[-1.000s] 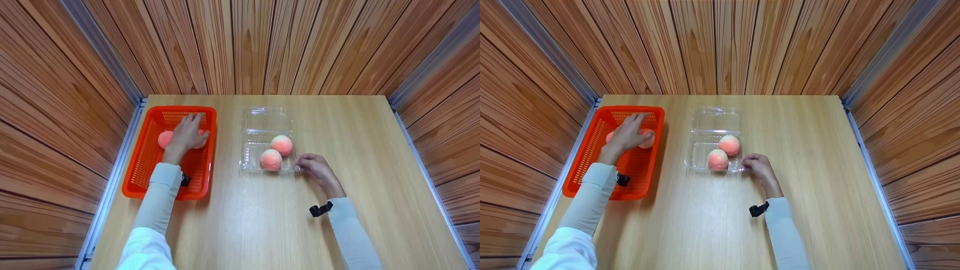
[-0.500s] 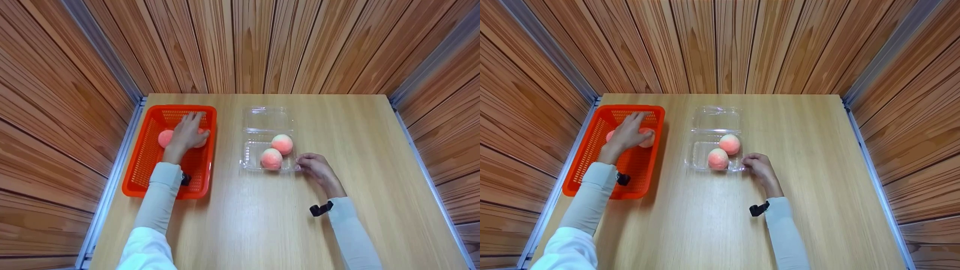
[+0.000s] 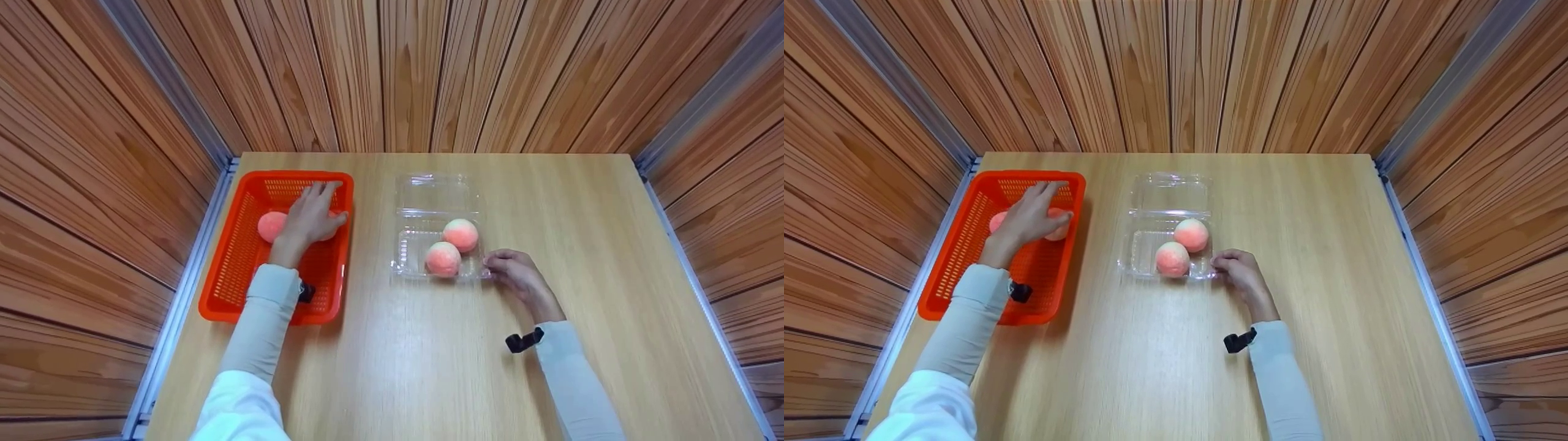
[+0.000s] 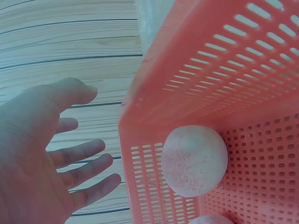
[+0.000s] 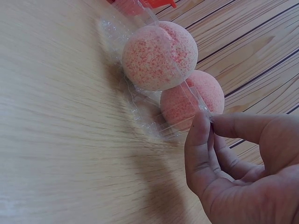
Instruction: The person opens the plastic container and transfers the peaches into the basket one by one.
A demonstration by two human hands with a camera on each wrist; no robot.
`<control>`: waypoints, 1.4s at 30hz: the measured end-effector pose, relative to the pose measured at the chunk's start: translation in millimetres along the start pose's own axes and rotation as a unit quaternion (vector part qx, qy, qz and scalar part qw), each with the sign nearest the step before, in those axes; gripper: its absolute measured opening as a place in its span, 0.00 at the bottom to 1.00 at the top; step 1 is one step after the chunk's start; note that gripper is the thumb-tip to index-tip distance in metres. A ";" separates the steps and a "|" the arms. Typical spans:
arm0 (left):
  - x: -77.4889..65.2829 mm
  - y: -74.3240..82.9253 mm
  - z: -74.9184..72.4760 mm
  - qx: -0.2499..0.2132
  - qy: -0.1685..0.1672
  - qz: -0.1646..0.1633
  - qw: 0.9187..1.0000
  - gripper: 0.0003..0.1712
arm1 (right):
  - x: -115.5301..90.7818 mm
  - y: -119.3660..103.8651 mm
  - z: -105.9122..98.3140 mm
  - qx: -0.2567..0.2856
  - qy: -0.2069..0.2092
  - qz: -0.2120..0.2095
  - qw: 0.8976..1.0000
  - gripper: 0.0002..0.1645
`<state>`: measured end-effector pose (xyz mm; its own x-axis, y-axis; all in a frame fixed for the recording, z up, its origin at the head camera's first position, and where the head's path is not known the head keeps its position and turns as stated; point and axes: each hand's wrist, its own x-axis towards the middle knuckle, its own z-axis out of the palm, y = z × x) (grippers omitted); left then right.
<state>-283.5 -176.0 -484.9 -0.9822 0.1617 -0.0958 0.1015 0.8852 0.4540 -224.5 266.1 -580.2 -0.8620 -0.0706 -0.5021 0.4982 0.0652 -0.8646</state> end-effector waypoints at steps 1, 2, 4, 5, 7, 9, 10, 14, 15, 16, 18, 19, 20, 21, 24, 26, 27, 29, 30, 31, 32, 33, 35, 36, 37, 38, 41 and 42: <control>0.0 0.8 0.3 0.000 0.000 0.001 1.000 0.43 | 0.0 -0.1 -0.1 -0.002 0.000 0.001 1.000 0.12; 0.2 1.5 0.5 0.001 -0.002 0.001 1.000 0.43 | -0.2 -0.2 -0.3 -0.005 -0.002 0.001 1.000 0.13; 0.4 3.1 0.9 0.003 -0.004 0.002 1.000 0.43 | -0.4 -0.5 -0.7 -0.008 -0.001 0.003 1.000 0.14; 0.5 3.8 1.1 0.005 -0.005 0.003 1.000 0.43 | -0.7 -0.7 -0.8 -0.008 0.000 0.004 1.000 0.15; 1.1 5.0 1.7 0.008 -0.005 0.009 1.000 0.43 | -1.1 -1.0 -0.9 -0.007 -0.004 0.001 1.000 0.16; 1.2 6.6 1.8 0.011 -0.004 0.014 1.000 0.43 | -1.6 -1.4 -0.4 0.000 -0.007 -0.005 1.000 0.16; 1.2 7.4 1.8 0.012 -0.004 0.016 1.000 0.43 | -1.7 -1.5 -0.1 0.005 -0.008 -0.008 1.000 0.16; 0.2 11.7 1.6 0.018 -0.006 0.021 1.000 0.43 | -1.6 -1.4 1.0 0.015 -0.011 -0.018 1.000 0.14; -0.2 12.7 1.7 0.019 -0.007 0.021 1.000 0.43 | -1.3 -1.1 0.8 0.014 -0.012 -0.018 1.000 0.13; -0.7 13.9 1.6 0.019 -0.007 0.022 1.000 0.43 | -0.9 -0.9 0.6 0.013 -0.012 -0.018 1.000 0.13; -1.5 16.0 1.6 0.020 -0.008 0.023 0.999 0.43 | -0.6 -0.7 0.6 0.012 -0.010 -0.017 1.000 0.12; -2.0 16.9 1.6 0.020 -0.008 0.024 0.999 0.43 | -0.2 -0.6 0.4 0.011 -0.011 -0.017 1.000 0.12; -2.4 17.8 1.7 0.021 -0.008 0.026 0.999 0.43 | 0.1 -0.5 0.5 0.009 -0.011 -0.018 1.000 0.12; -2.7 18.7 1.7 0.022 -0.007 0.030 0.999 0.43 | 0.3 -0.4 0.7 0.008 -0.010 -0.017 1.000 0.11; -3.0 21.3 2.1 0.027 -0.001 0.041 0.999 0.42 | 1.2 0.0 1.3 0.009 -0.009 -0.016 1.000 0.11; -2.9 23.0 2.4 0.033 0.005 0.050 0.998 0.42 | 1.8 0.3 1.5 0.010 -0.007 -0.015 1.000 0.11; -2.9 23.9 2.3 0.035 0.007 0.053 0.998 0.41 | 1.7 0.3 1.6 0.012 -0.008 -0.014 1.000 0.12; -2.7 25.3 2.5 0.038 0.011 0.058 0.998 0.41 | 2.0 0.3 1.7 0.012 -0.004 -0.012 1.000 0.11; -2.7 26.0 2.6 0.039 0.012 0.060 0.997 0.41 | 2.0 0.3 1.7 0.012 -0.004 -0.011 1.000 0.11; -2.7 26.8 2.7 0.040 0.012 0.061 0.997 0.41 | 1.9 0.2 1.8 0.012 -0.003 -0.010 1.000 0.11; -2.7 27.6 2.8 0.041 0.011 0.062 0.997 0.41 | 1.8 0.1 1.8 0.011 -0.006 -0.010 1.000 0.11; -2.8 28.3 3.0 0.042 0.010 0.064 0.997 0.41 | 1.7 0.1 1.8 0.011 -0.006 -0.010 1.000 0.11; -3.0 29.7 3.5 0.043 0.007 0.068 0.997 0.41 | 1.7 0.0 1.7 0.012 -0.004 -0.009 1.000 0.10; -3.1 30.3 4.0 0.043 0.006 0.071 0.997 0.41 | 1.7 -0.1 1.6 0.012 -0.004 -0.008 1.000 0.10; -3.2 30.8 4.4 0.044 0.006 0.075 0.996 0.40 | 1.5 -0.2 1.7 0.011 -0.003 -0.010 1.000 0.10; -3.4 31.3 4.8 0.045 0.007 0.080 0.996 0.40 | 1.5 -0.3 1.7 0.009 -0.004 -0.011 1.000 0.10; -4.4 32.7 6.1 0.046 0.010 0.092 0.995 0.40 | 1.5 -0.3 1.7 0.002 -0.001 -0.011 1.000 0.12; -4.6 33.3 6.6 0.046 0.010 0.095 0.994 0.40 | 1.4 -0.2 1.6 -0.001 -0.002 -0.012 1.000 0.13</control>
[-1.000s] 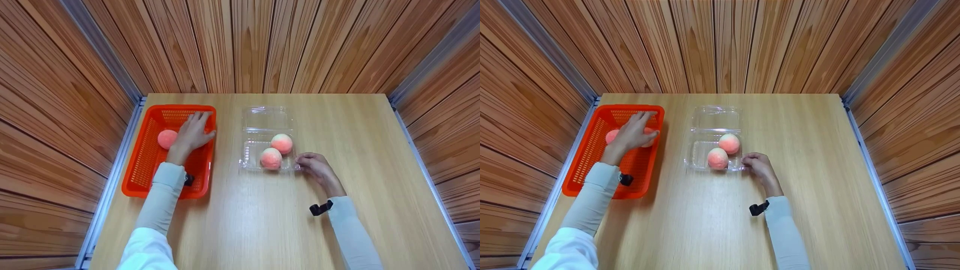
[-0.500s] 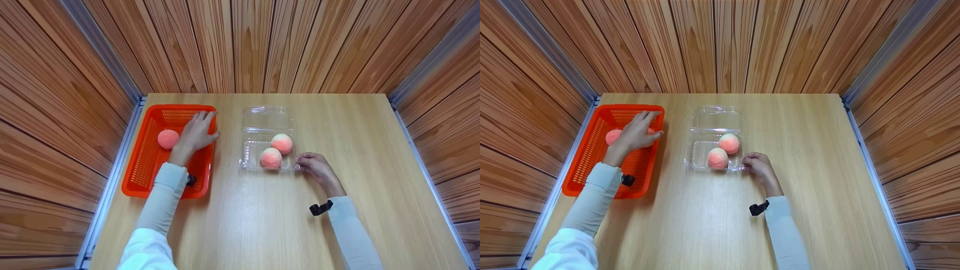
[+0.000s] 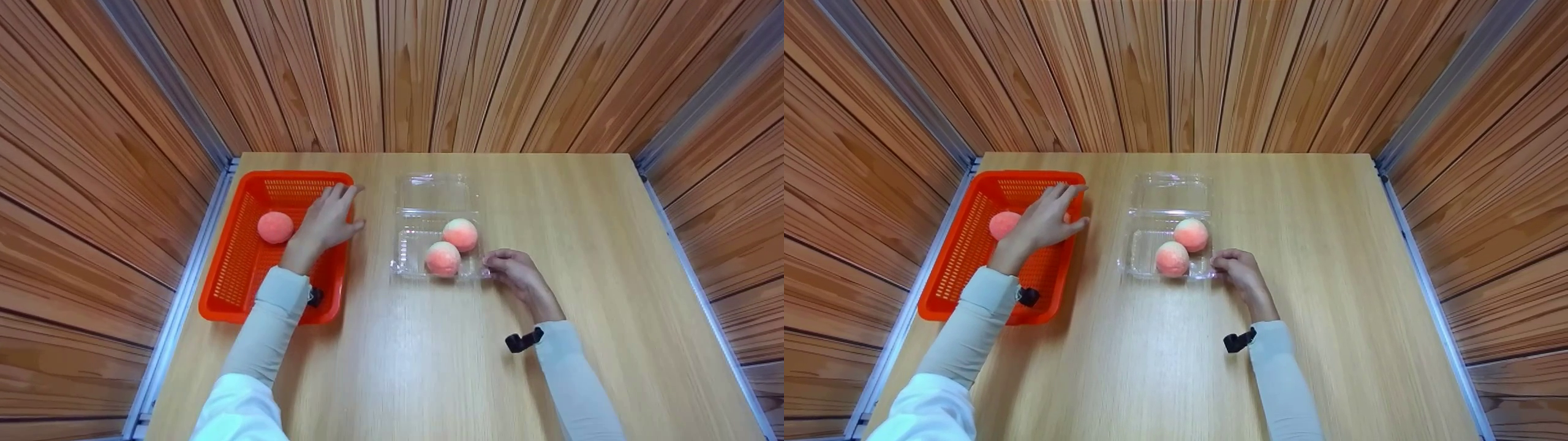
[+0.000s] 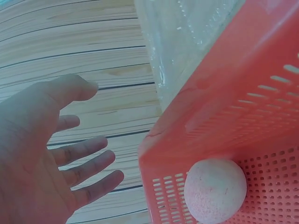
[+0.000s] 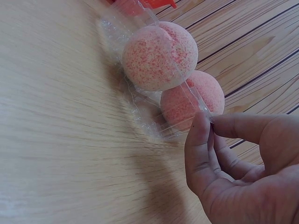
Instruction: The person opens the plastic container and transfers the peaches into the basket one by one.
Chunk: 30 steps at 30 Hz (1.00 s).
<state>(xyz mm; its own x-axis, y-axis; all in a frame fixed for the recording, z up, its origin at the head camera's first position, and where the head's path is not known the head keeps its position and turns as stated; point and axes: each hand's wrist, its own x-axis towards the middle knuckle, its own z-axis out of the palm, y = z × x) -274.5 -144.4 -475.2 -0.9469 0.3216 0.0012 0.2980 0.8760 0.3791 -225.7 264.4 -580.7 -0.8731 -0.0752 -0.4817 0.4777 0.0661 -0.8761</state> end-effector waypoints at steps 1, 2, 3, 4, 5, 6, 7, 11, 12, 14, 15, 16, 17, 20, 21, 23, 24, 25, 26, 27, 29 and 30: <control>-0.5 0.9 0.1 0.001 -0.001 0.001 1.000 0.40 | -0.2 0.1 0.0 -0.005 -0.002 -0.001 1.000 0.14; -0.8 1.8 0.2 0.000 -0.002 0.000 1.000 0.40 | -0.2 0.3 -0.1 -0.006 -0.002 0.000 1.000 0.15; -0.9 2.6 0.2 -0.003 -0.004 0.000 1.000 0.40 | -0.4 0.5 -0.2 -0.006 -0.002 0.001 1.000 0.16; -0.9 3.4 0.4 -0.004 -0.006 -0.001 1.000 0.40 | -0.4 0.6 -0.2 -0.005 -0.001 0.001 1.000 0.16; -0.8 4.3 0.5 -0.006 -0.007 -0.002 1.000 0.40 | -0.6 0.8 -0.3 -0.003 -0.001 0.001 1.000 0.16; -0.7 5.1 0.7 -0.006 -0.009 -0.002 1.000 0.40 | -0.7 0.9 -0.5 -0.001 -0.003 0.000 1.000 0.16; -0.7 5.9 0.8 -0.005 -0.009 -0.001 1.000 0.40 | -0.7 1.0 -0.4 0.002 -0.003 0.000 1.000 0.15; 0.0 8.2 3.0 -0.006 -0.008 0.011 1.000 0.39 | -1.2 0.9 -0.2 0.006 -0.002 -0.001 1.000 0.15; -0.1 8.9 3.4 -0.007 -0.008 0.014 1.000 0.39 | -1.2 0.8 -0.3 0.005 -0.001 -0.001 1.000 0.15; -0.1 10.2 4.5 -0.010 -0.009 0.018 1.000 0.39 | -1.4 0.5 -0.4 0.002 0.001 0.000 1.000 0.15; 0.0 11.1 5.0 -0.012 -0.010 0.019 1.000 0.39 | -1.4 0.4 -0.4 0.002 0.001 0.000 1.000 0.16; 0.0 12.1 5.4 -0.013 -0.011 0.020 1.000 0.40 | -1.4 0.3 -0.5 0.000 0.001 0.001 1.000 0.16; -0.1 13.3 5.6 -0.013 -0.014 0.020 1.000 0.40 | -1.3 0.3 -0.8 0.000 0.002 0.002 1.000 0.16; 0.8 16.8 6.6 -0.013 -0.021 0.022 0.999 0.40 | -1.0 0.5 -1.1 0.001 0.001 0.005 1.000 0.14; 1.3 18.1 7.0 -0.014 -0.022 0.023 0.999 0.40 | -0.8 0.6 -1.2 0.001 0.001 0.005 1.000 0.13; 2.1 20.2 7.8 -0.013 -0.025 0.024 0.999 0.41 | -0.6 0.8 -1.1 0.006 0.001 0.005 1.000 0.12; 2.6 21.1 8.3 -0.012 -0.025 0.024 0.999 0.41 | -0.7 0.8 -1.1 0.007 0.000 0.004 1.000 0.12; 3.0 21.7 8.8 -0.010 -0.025 0.025 0.999 0.41 | -0.8 0.8 -1.1 0.009 -0.002 0.002 1.000 0.13; 3.3 22.5 9.1 -0.008 -0.024 0.027 0.999 0.41 | -0.9 0.8 -1.2 0.011 -0.004 -0.001 1.000 0.13; 3.6 23.3 9.4 -0.007 -0.023 0.029 0.999 0.41 | -1.1 0.6 -1.2 0.012 -0.004 -0.001 1.000 0.13; 4.0 24.8 9.8 -0.002 -0.022 0.034 0.999 0.40 | -1.4 0.4 -1.4 0.017 -0.006 -0.005 1.000 0.14; 4.2 25.8 10.0 -0.002 -0.021 0.035 0.999 0.40 | -1.5 -0.1 -1.6 0.017 -0.007 -0.004 1.000 0.14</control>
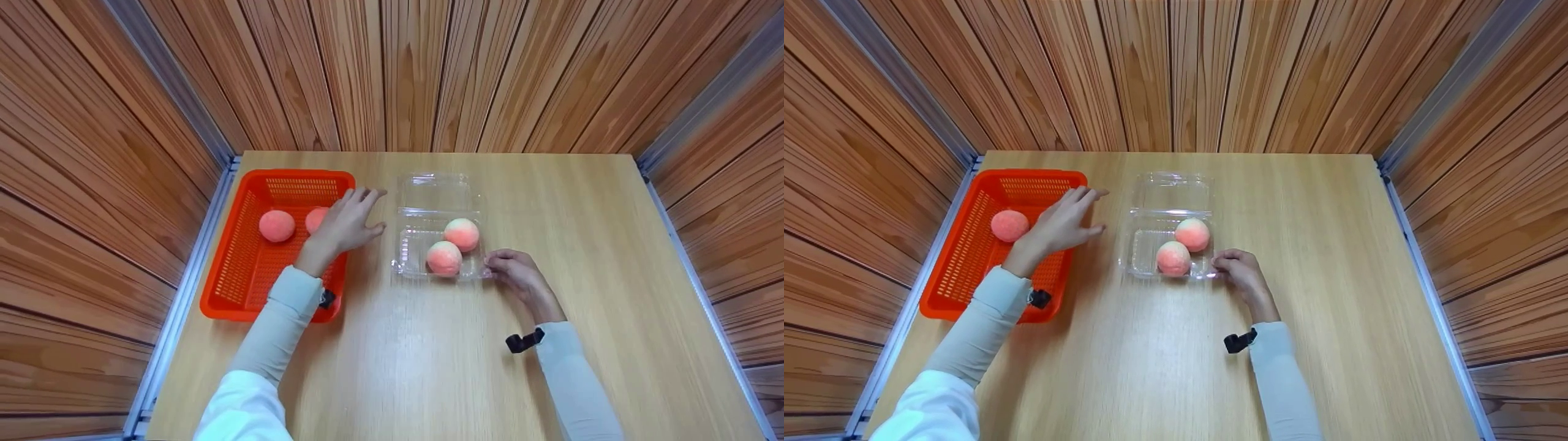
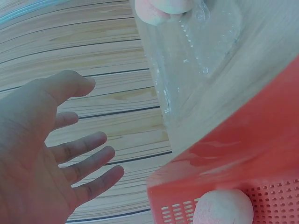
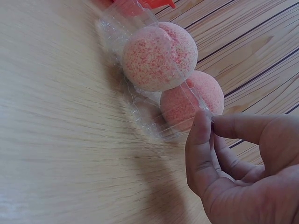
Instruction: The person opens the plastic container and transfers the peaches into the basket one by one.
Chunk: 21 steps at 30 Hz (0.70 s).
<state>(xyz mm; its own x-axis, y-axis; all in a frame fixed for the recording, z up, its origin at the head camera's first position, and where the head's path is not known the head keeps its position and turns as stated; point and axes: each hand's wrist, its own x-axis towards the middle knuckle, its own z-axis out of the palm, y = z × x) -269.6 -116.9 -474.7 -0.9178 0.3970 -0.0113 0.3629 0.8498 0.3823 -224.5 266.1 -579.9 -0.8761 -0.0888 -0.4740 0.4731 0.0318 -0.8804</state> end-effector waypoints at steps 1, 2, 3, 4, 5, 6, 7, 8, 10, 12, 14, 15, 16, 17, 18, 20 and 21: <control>0.0 1.1 0.1 0.001 0.000 0.002 1.000 0.40 | 0.0 -0.3 0.0 0.000 0.000 0.001 1.000 0.14; 0.0 2.4 0.0 0.000 0.000 0.002 1.000 0.40 | -0.1 -0.6 -0.2 -0.003 0.000 0.003 1.000 0.15; 0.1 3.4 0.2 -0.002 -0.001 0.002 1.000 0.40 | -0.2 -0.9 -0.2 -0.006 0.001 0.004 1.000 0.15; 0.1 4.6 0.3 -0.004 -0.002 0.002 1.000 0.41 | 0.1 -1.0 -0.2 -0.006 0.000 0.005 1.000 0.16; 0.2 5.6 0.6 -0.006 -0.002 0.003 1.000 0.41 | 0.3 -1.0 -0.3 -0.011 0.000 0.007 1.000 0.16; 0.2 6.6 0.8 -0.006 -0.003 0.003 1.000 0.41 | 0.3 -1.1 -0.2 -0.015 0.001 0.009 1.000 0.16; 0.3 7.4 1.0 -0.006 -0.004 0.004 1.000 0.42 | 0.6 -0.9 0.0 -0.016 0.003 0.009 1.000 0.16; 0.4 8.1 1.3 -0.007 -0.004 0.005 1.000 0.42 | 0.7 -0.8 0.2 -0.017 0.004 0.010 1.000 0.15; 0.5 9.5 1.8 -0.007 -0.004 0.008 1.000 0.42 | 0.9 -0.5 0.4 -0.014 0.002 0.009 1.000 0.15; 0.8 10.8 2.5 -0.006 -0.004 0.011 1.000 0.41 | 0.8 -0.7 1.0 -0.013 0.005 0.012 1.000 0.13; 1.1 12.1 3.0 -0.009 -0.003 0.014 1.000 0.41 | 0.9 -0.7 1.7 -0.011 0.005 0.013 1.000 0.11; 1.3 12.8 3.3 -0.010 -0.003 0.015 1.000 0.41 | 0.8 -0.6 1.7 -0.010 0.002 0.013 1.000 0.11; 1.5 13.5 3.7 -0.010 -0.003 0.017 1.000 0.41 | 0.6 -0.5 1.7 -0.010 0.002 0.014 1.000 0.11; 1.7 14.3 4.1 -0.010 -0.002 0.018 1.000 0.41 | 0.6 -0.6 2.0 -0.013 0.005 0.015 1.000 0.11; 1.9 15.2 4.5 -0.010 -0.002 0.020 1.000 0.41 | 0.2 -0.7 1.8 -0.014 0.005 0.015 1.000 0.12; 2.6 17.4 5.3 -0.007 -0.001 0.022 1.000 0.40 | -0.3 -0.7 1.1 -0.020 0.002 0.016 1.000 0.15; 3.1 18.6 5.7 -0.006 -0.001 0.023 1.000 0.40 | -0.6 -0.8 0.7 -0.022 0.002 0.016 1.000 0.16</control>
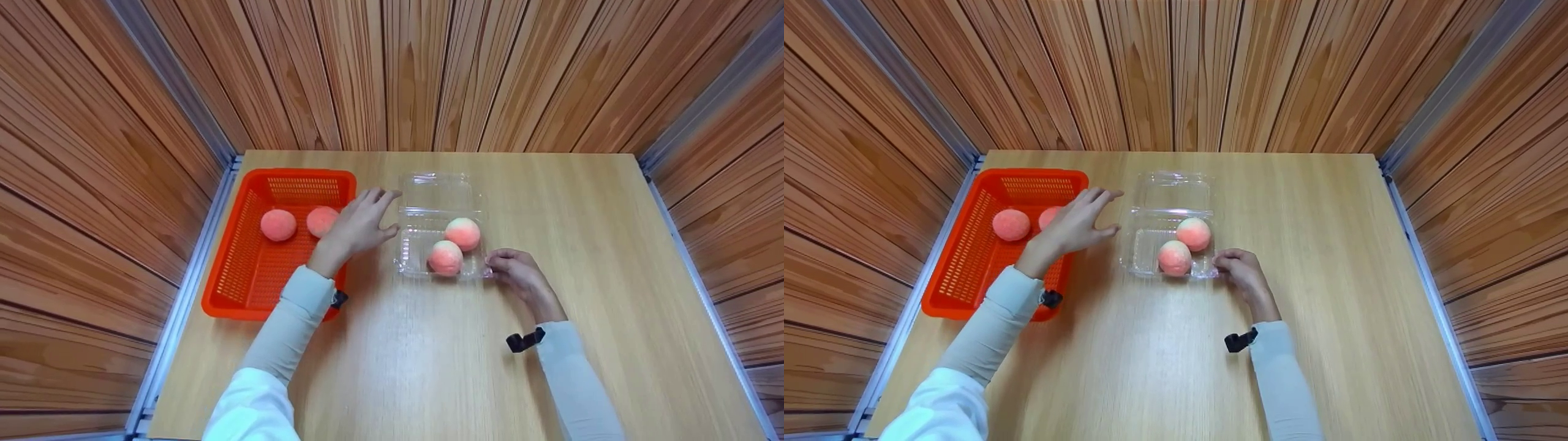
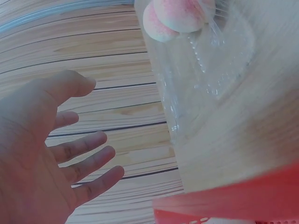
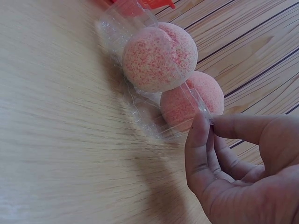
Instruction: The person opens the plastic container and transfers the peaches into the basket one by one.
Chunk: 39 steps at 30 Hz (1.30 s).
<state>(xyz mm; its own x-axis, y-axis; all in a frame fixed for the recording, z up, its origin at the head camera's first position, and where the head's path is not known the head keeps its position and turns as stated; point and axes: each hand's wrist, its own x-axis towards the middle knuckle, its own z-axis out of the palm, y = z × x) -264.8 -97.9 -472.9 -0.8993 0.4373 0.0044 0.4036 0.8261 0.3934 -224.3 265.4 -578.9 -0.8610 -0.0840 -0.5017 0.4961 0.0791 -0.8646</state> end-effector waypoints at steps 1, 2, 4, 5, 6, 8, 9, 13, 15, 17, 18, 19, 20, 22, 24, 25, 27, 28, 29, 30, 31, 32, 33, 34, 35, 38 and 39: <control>0.4 1.3 0.4 -0.001 -0.001 -0.001 1.000 0.41 | -0.2 -0.1 -0.3 -0.002 0.001 0.001 1.000 0.17; 0.8 2.7 0.8 0.000 -0.002 -0.001 1.000 0.41 | -0.3 -0.1 -0.4 -0.003 0.002 0.002 1.000 0.18; 2.2 5.5 1.4 0.003 -0.001 0.003 1.000 0.40 | -0.1 0.0 -0.3 0.001 0.000 0.001 1.000 0.18; 3.0 6.8 1.9 0.003 0.000 0.006 1.000 0.40 | 0.1 0.1 0.0 0.005 -0.002 -0.002 1.000 0.18; 3.9 8.1 2.2 0.004 0.002 0.010 1.000 0.40 | 0.3 0.3 0.5 0.011 -0.003 -0.004 1.000 0.16; 5.6 10.5 3.3 0.008 0.005 0.019 1.000 0.39 | 0.9 0.5 1.4 0.021 -0.002 -0.009 1.000 0.12; 6.5 11.6 4.0 0.009 0.008 0.023 1.000 0.39 | 0.9 0.5 1.8 0.026 -0.002 -0.012 1.000 0.10; 8.4 15.9 6.8 0.009 0.005 0.028 1.000 0.38 | 0.6 1.0 1.4 0.027 0.000 -0.014 1.000 0.07; 8.6 18.0 8.0 0.006 0.001 0.025 1.000 0.39 | 0.1 1.2 0.5 0.023 -0.002 -0.013 1.000 0.09; 8.7 20.0 9.3 0.005 -0.005 0.020 1.000 0.39 | -0.2 1.3 0.1 0.022 -0.001 -0.012 1.000 0.10; 8.8 20.9 10.0 0.005 -0.007 0.018 1.000 0.39 | -0.2 1.2 -0.1 0.020 -0.001 -0.011 1.000 0.11; 9.0 21.8 10.8 0.004 -0.009 0.016 1.000 0.39 | -0.1 1.2 -0.2 0.019 0.000 -0.011 1.000 0.12; 9.2 22.6 11.7 0.004 -0.011 0.013 1.000 0.39 | -0.1 1.1 -0.2 0.018 0.001 -0.010 1.000 0.12; 9.8 24.3 13.5 0.005 -0.014 0.012 1.000 0.39 | 0.5 1.0 0.3 0.019 0.003 -0.011 1.000 0.12; 10.3 25.9 15.3 0.003 -0.016 0.014 1.000 0.39 | 1.0 1.0 0.6 0.021 0.002 -0.013 1.000 0.12; 10.6 26.4 16.3 0.003 -0.016 0.016 1.000 0.39 | 1.3 1.1 0.9 0.022 0.001 -0.014 1.000 0.12; 11.3 27.2 18.5 0.000 -0.017 0.020 1.000 0.39 | 1.6 1.3 1.4 0.026 0.000 -0.016 1.000 0.11; 11.5 27.4 19.7 -0.001 -0.017 0.023 1.000 0.39 | 1.7 1.4 1.8 0.029 0.001 -0.016 0.999 0.11; 11.7 27.7 20.8 -0.004 -0.018 0.024 1.000 0.39 | 1.5 1.5 1.9 0.029 0.000 -0.018 0.999 0.11; 11.8 27.9 21.9 -0.006 -0.018 0.026 0.999 0.39 | 1.5 1.6 2.2 0.029 0.003 -0.016 0.999 0.11; 11.9 28.0 23.1 -0.008 -0.018 0.028 0.999 0.39 | 1.3 1.7 2.1 0.029 0.002 -0.017 0.999 0.11; 12.1 28.2 24.1 -0.009 -0.019 0.029 0.999 0.39 | 1.2 1.9 2.1 0.029 0.002 -0.017 0.999 0.11; 12.2 28.4 25.0 -0.011 -0.020 0.028 0.999 0.39 | 1.1 2.0 2.0 0.028 0.001 -0.017 0.999 0.12; 12.3 28.8 25.7 -0.011 -0.023 0.028 0.999 0.39 | 1.1 2.1 2.0 0.029 0.003 -0.017 0.999 0.12; 12.5 29.2 26.3 -0.012 -0.024 0.027 0.999 0.40 | 1.2 2.3 1.8 0.028 0.002 -0.016 0.999 0.13; 13.0 30.1 28.4 -0.013 -0.029 0.019 0.999 0.41 | 1.2 2.6 1.7 0.022 0.001 -0.013 1.000 0.18; 13.2 30.3 29.3 -0.015 -0.031 0.017 0.999 0.41 | 1.0 2.5 1.7 0.019 0.002 -0.010 1.000 0.19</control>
<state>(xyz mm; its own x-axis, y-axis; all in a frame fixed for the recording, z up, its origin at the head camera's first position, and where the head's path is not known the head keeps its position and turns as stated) -259.4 -56.7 -487.8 -0.8726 0.4869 -0.0375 0.4280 0.7995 0.4215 -223.8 263.9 -581.6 -0.8716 -0.0802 -0.4836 0.4820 0.0400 -0.8753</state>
